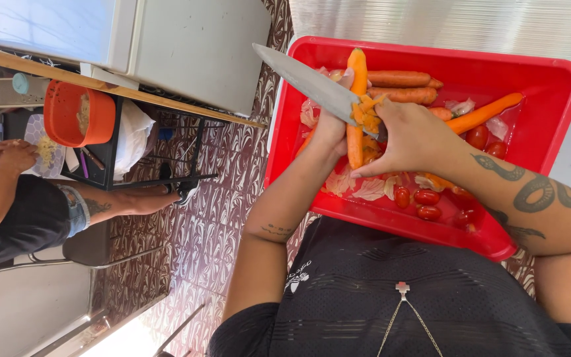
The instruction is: Peeling carrots with a chef's knife over a plastic bin containing other vegetables.
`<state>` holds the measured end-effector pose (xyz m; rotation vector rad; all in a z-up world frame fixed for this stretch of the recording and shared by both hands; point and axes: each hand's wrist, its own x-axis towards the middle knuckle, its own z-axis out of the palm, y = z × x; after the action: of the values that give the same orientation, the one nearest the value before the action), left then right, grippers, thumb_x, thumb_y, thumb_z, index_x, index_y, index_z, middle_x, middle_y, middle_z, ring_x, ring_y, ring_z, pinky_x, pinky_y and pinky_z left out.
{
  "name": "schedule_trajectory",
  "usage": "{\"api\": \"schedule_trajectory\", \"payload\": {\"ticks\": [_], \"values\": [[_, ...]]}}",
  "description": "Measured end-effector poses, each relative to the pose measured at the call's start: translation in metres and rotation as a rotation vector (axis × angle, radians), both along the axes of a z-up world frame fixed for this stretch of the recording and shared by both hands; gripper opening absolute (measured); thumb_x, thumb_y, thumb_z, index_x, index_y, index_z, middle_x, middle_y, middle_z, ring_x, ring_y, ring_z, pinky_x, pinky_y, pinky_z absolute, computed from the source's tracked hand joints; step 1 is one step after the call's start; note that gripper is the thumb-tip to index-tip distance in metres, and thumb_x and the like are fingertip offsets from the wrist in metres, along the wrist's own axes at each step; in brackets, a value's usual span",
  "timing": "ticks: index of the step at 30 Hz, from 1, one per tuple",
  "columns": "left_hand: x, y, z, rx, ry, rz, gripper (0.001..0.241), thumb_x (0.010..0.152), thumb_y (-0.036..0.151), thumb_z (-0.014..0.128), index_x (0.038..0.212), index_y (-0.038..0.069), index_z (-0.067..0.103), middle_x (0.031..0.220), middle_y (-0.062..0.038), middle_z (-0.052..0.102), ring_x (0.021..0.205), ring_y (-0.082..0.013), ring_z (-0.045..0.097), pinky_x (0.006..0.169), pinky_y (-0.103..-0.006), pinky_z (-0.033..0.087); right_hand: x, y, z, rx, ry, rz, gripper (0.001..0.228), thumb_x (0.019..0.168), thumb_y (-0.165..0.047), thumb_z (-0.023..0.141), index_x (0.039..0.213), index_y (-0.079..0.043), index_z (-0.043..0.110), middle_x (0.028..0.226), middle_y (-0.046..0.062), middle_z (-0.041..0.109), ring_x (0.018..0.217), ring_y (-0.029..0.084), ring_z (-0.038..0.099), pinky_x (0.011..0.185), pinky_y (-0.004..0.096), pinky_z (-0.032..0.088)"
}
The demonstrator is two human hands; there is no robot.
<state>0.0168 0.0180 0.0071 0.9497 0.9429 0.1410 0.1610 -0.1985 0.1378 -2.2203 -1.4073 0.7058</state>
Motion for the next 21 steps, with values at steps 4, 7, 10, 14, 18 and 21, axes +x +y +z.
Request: {"api": "schedule_trajectory", "payload": {"ticks": [4, 7, 10, 14, 18, 21], "values": [[-0.001, 0.001, 0.001, 0.002, 0.011, 0.000, 0.040, 0.093, 0.043, 0.057, 0.091, 0.003, 0.065, 0.075, -0.011, 0.061, 0.066, -0.0210, 0.058, 0.064, -0.0341, 0.048, -0.001, -0.004, -0.016, 0.008, -0.035, 0.019, 0.092, 0.039, -0.078, 0.085, 0.094, -0.008, 0.062, 0.088, 0.009, 0.069, 0.095, 0.034, 0.072, 0.079, 0.044, 0.056], [-0.004, -0.001, 0.003, 0.000, 0.014, 0.005, 0.040, 0.093, 0.043, 0.057, 0.090, 0.004, 0.065, 0.075, -0.011, 0.061, 0.066, -0.0207, 0.058, 0.064, -0.0339, 0.048, -0.006, -0.007, -0.030, 0.091, -0.277, 0.075, 0.077, 0.052, -0.081, 0.074, 0.089, -0.015, 0.065, 0.086, 0.003, 0.068, 0.089, 0.027, 0.073, 0.074, 0.038, 0.056], [-0.002, -0.003, 0.003, -0.003, -0.007, 0.026, 0.040, 0.093, 0.043, 0.057, 0.090, 0.004, 0.065, 0.074, -0.010, 0.060, 0.065, -0.0205, 0.057, 0.063, -0.0336, 0.048, 0.000, -0.008, -0.029, 0.191, -0.393, 0.041, 0.078, 0.054, -0.085, 0.073, 0.091, -0.017, 0.064, 0.097, -0.004, 0.068, 0.095, 0.019, 0.072, 0.072, 0.030, 0.055], [0.004, -0.009, 0.000, -0.025, -0.062, 0.076, 0.040, 0.093, 0.043, 0.057, 0.089, 0.004, 0.065, 0.074, -0.010, 0.060, 0.064, -0.0202, 0.057, 0.063, -0.0334, 0.047, 0.003, -0.004, -0.015, 0.180, -0.240, 0.004, 0.105, 0.040, -0.081, 0.084, 0.115, -0.012, 0.057, 0.104, 0.005, 0.063, 0.102, 0.029, 0.070, 0.082, 0.042, 0.055], [0.018, -0.013, 0.003, -0.048, -0.143, 0.130, 0.040, 0.092, 0.043, 0.057, 0.089, 0.004, 0.065, 0.073, -0.010, 0.060, 0.064, -0.0199, 0.057, 0.062, -0.0331, 0.047, 0.005, -0.005, -0.026, 0.151, -0.175, 0.020, 0.102, 0.044, -0.075, 0.089, 0.111, -0.006, 0.057, 0.098, 0.012, 0.064, 0.099, 0.036, 0.069, 0.085, 0.042, 0.054], [0.085, -0.033, 0.080, -0.066, -0.180, 0.163, 0.040, 0.092, 0.043, 0.057, 0.088, 0.004, 0.065, 0.073, -0.010, 0.060, 0.063, -0.0196, 0.057, 0.062, -0.0329, 0.047, 0.010, -0.005, -0.027, 0.157, -0.194, 0.039, 0.090, 0.045, -0.074, 0.089, 0.099, -0.008, 0.060, 0.090, 0.008, 0.064, 0.094, 0.032, 0.071, 0.079, 0.035, 0.055]]}}
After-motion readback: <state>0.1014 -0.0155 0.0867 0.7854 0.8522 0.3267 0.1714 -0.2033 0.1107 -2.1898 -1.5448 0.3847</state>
